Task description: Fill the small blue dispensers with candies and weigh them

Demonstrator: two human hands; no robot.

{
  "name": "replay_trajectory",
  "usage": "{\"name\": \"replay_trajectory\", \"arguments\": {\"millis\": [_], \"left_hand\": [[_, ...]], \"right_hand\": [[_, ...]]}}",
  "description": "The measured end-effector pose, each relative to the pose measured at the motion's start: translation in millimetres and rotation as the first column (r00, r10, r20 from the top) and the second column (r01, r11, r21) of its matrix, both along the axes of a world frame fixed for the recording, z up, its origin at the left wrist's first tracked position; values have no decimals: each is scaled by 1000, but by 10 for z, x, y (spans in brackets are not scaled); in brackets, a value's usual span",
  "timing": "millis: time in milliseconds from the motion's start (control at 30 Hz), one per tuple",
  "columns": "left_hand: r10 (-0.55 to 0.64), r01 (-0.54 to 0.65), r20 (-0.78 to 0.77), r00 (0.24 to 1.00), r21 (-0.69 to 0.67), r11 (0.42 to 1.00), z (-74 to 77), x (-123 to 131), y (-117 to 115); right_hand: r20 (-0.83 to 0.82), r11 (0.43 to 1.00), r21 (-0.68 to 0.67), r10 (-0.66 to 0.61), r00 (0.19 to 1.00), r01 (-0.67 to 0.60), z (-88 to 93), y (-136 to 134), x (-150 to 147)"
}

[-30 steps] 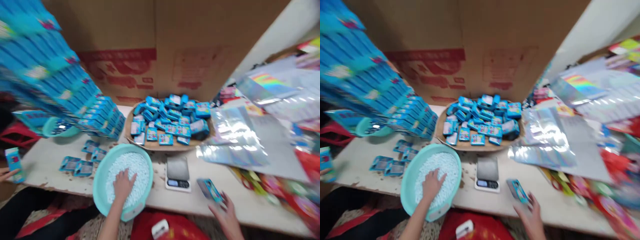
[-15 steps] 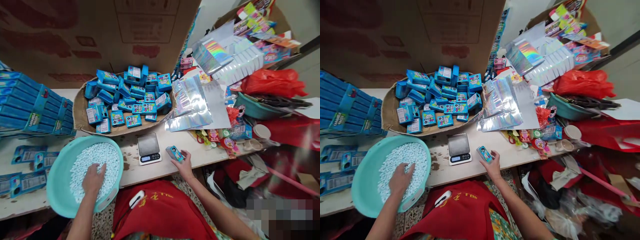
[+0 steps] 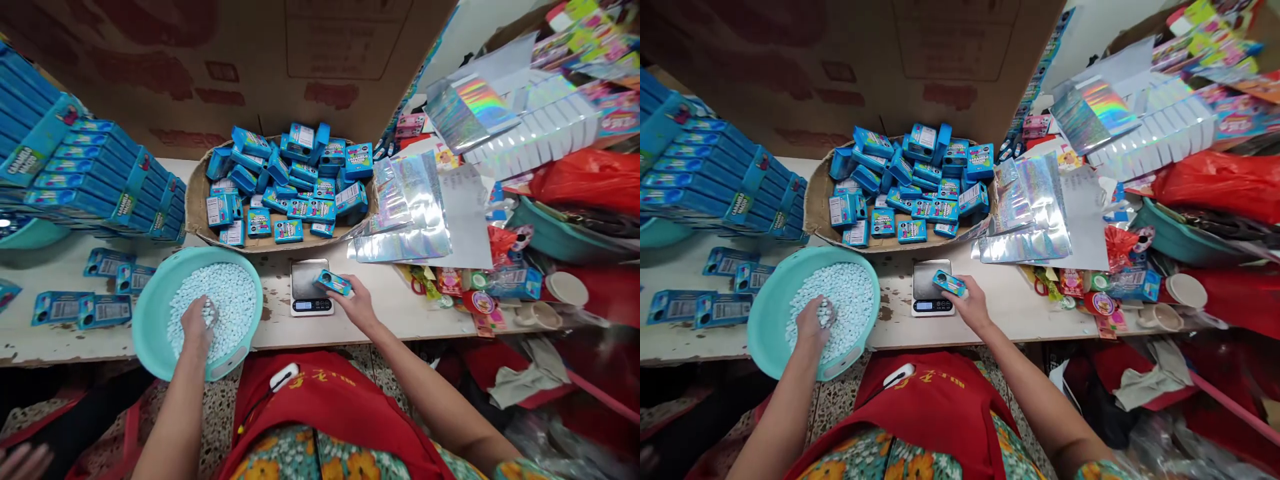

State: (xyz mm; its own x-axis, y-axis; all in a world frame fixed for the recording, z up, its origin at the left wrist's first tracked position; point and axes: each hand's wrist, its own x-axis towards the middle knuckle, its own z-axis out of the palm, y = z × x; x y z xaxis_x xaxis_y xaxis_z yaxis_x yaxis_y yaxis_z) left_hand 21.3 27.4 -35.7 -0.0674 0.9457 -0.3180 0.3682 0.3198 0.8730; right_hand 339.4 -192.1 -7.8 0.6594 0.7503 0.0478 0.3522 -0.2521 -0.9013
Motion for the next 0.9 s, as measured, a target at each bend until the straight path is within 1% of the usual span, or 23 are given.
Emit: {"name": "replay_trajectory", "arguments": {"millis": [33,67,100,133,167,233,267,300,367,400,433,467,500,533,567,600,633,667,700,767,800,833,900], "left_hand": [[53,-40,159,986,-83,996,52,19,1],[87,-41,286,954,-165,986,102,36,0],[98,-17,367,925,-217,976,147,48,-1],[80,7,386,919,-219,976,185,56,-4],[36,25,337,941,-175,984,213,60,-8],[-68,72,125,990,-32,997,238,55,-22],[-114,114,-1,994,42,993,238,44,-35],[-158,173,-131,979,109,979,231,28,-54],[-223,308,-362,905,198,930,207,-27,-116],[-242,378,-466,851,223,899,193,-65,-162],[-247,446,-569,785,240,863,179,-108,-215],[-240,498,-648,723,247,831,165,-154,-275],[-233,531,-695,681,249,810,152,-198,-339],[-228,558,-727,648,249,792,138,-240,-402],[-225,580,-749,623,250,775,123,-275,-461],[-224,598,-765,604,249,762,105,-303,-512],[-227,612,-774,591,247,751,86,-321,-555],[-232,622,-778,584,245,744,67,-332,-587],[-237,627,-778,583,245,740,49,-335,-608],[-251,633,-771,585,241,735,25,-326,-629],[-260,635,-767,587,237,735,21,-318,-632],[-266,632,-762,590,232,739,22,-309,-633],[-274,621,-754,597,219,753,33,-298,-635]], "right_hand": [[15,999,8,37,999,-37,-29,123,-23],[24,998,9,66,998,-66,-65,227,-46],[26,996,3,93,995,-93,-99,306,-68],[24,993,-9,120,993,-120,-125,357,-87],[22,989,-23,145,989,-145,-135,379,-101],[35,984,-29,175,984,-174,-88,356,-96],[59,985,-14,173,983,-173,-25,329,-68],[101,986,13,161,982,-163,61,308,-16],[247,987,79,114,962,-137,288,326,174],[345,986,102,89,934,-132,411,383,316],[454,987,97,71,888,-128,528,476,484],[553,989,59,81,829,-136,630,604,673],[633,989,-12,121,765,-146,707,758,872],[689,985,-109,174,704,-137,755,931,1070],[723,966,-228,252,644,-122,772,1110,1253],[732,926,-362,355,581,-109,763,1283,1412],[724,873,-481,450,523,-85,731,1440,1541],[707,817,-574,525,474,-49,686,1575,1636],[688,767,-642,574,444,4,636,1682,1699],[670,697,-710,622,405,102,551,1817,1750],[669,680,-721,632,390,134,527,1849,1750],[671,674,-725,640,375,146,518,1862,1743],[670,678,-725,651,357,124,557,1840,1717]]}}
